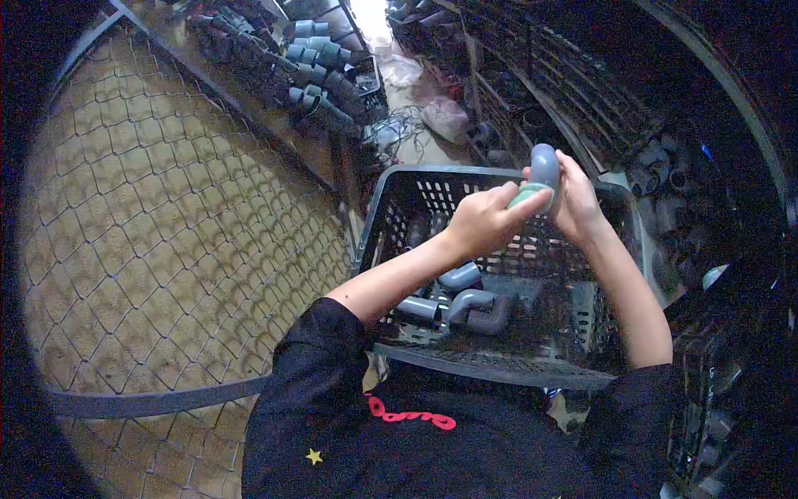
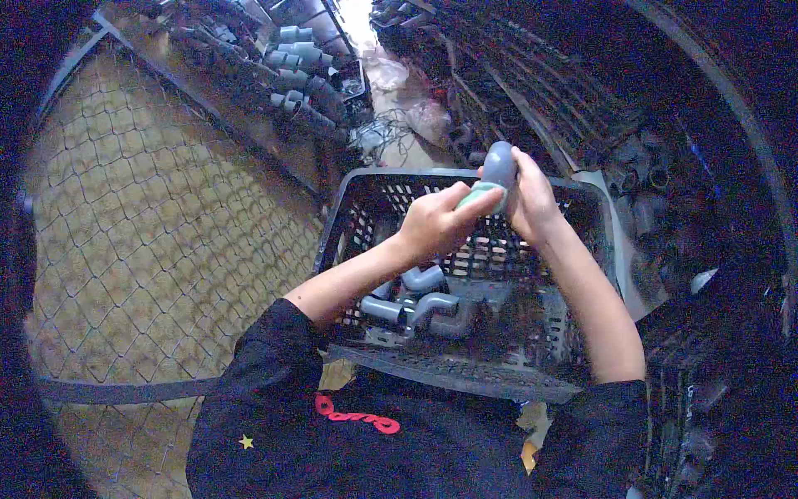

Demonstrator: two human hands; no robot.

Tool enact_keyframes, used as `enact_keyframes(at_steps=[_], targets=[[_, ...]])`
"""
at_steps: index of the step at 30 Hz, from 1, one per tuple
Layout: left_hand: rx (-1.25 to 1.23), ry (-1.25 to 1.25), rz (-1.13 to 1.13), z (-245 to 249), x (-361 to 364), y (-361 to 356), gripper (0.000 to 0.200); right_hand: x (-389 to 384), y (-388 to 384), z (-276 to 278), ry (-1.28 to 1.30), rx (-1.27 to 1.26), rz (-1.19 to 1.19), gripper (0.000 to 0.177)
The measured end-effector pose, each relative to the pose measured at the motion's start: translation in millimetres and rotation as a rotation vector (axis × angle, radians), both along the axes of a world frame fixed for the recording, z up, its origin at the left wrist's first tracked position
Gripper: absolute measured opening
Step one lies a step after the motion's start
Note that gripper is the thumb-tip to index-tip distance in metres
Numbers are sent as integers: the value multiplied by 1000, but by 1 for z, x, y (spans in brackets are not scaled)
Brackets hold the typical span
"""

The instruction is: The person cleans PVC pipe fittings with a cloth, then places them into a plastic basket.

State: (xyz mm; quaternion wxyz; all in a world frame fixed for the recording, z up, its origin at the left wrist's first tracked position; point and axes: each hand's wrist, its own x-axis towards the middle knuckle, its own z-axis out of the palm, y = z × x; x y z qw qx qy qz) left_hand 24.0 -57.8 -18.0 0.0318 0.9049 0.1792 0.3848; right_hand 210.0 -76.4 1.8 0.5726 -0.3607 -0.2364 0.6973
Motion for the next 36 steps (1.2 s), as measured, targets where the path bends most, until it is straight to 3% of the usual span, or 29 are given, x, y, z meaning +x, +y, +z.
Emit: enact_keyframes(at_steps=[4,7,8,11,14,17,19,20,23,24,25,27,30,36], targets=[[-51,-2,-28,-5,0,-2,51,3,-3,0,113,-49,63,44],[-25,-129,-2,2,1,0,53,-11,1,-12,-93,-4,23,42],[-128,-28,104,6,-5,-3,55,-11,-1,-14,-48,-45,95,40],[-155,-63,139,3,-6,-1,55,-12,-2,-12,39,19,176,44],[-111,-84,-8,4,-9,-3,57,-21,-15,35,6,23,134,63],[-149,-103,-49,5,-14,-8,55,-27,-16,29,-77,75,158,66],[-222,-145,-10,11,-16,-10,53,-31,-6,8,-139,35,162,58],[-230,-302,2,9,-9,-6,58,-30,-10,-3,-110,17,135,56],[-275,-275,17,9,-12,-7,57,-32,-17,21,-141,13,115,61],[-349,-220,-2,10,-16,-11,48,-28,-16,25,-174,17,119,64],[-315,-209,-23,10,-14,-13,49,-30,-18,37,-47,113,201,66],[-261,-185,-69,7,-10,-21,51,-27,-17,42,-72,98,138,68],[-326,-210,58,16,-7,-19,49,-25,-7,-16,-121,4,76,59],[-293,-282,97,16,-7,-14,53,-30,-9,-2,-31,-52,11,50]])
